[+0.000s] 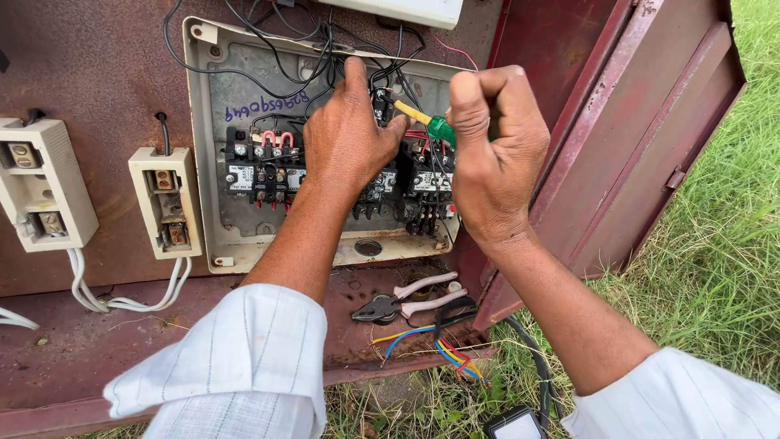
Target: The person works on the electrical components inside a metal box by hand and with a screwdriver. They connect and disconnect wires from terminals, loosen and tighten screws on the contactors, and use a multimeter to check the connections.
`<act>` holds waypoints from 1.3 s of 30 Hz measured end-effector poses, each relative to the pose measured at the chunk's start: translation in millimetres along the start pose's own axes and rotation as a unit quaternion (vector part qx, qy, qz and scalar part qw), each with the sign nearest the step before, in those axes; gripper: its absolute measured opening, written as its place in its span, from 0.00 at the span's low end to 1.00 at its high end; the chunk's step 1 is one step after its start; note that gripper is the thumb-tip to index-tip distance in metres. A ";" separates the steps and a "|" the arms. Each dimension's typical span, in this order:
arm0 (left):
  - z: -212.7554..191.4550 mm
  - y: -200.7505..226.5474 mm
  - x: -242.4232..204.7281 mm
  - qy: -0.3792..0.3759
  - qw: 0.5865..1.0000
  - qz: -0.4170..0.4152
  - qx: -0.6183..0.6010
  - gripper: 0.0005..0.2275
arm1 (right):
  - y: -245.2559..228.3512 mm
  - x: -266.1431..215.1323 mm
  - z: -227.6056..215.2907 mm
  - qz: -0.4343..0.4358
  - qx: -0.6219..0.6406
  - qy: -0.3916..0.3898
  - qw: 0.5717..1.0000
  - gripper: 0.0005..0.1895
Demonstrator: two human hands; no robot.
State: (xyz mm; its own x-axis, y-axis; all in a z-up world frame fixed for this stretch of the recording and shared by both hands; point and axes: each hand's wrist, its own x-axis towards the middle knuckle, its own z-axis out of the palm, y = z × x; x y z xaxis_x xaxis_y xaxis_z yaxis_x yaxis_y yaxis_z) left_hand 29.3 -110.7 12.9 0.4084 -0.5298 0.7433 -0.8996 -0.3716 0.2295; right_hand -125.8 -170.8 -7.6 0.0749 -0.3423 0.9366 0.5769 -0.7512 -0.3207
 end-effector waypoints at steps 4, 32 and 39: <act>4.3 -1.7 -0.2 -0.009 1.000 -0.003 -0.005 0.31 | 23.3 0.7 11.5 0.152 0.299 0.138 0.932 0.25; 13.3 -25.7 2.0 -0.004 0.997 0.016 -0.077 0.12 | -47.5 29.0 -19.5 -0.076 -0.468 -0.222 0.852 0.08; 6.0 -21.7 4.4 -0.041 0.995 -0.027 -0.087 0.15 | -46.0 31.5 -15.9 -0.058 -0.501 -0.230 0.832 0.14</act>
State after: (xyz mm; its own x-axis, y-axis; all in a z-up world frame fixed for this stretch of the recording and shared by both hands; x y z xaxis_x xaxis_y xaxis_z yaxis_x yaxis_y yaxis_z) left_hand 51.5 -109.5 7.4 0.4624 -0.5758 0.6743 -0.8859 -0.2675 0.3790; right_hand -162.9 -156.0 34.4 0.5016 -0.1553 0.8511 -0.3494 -0.9363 0.0351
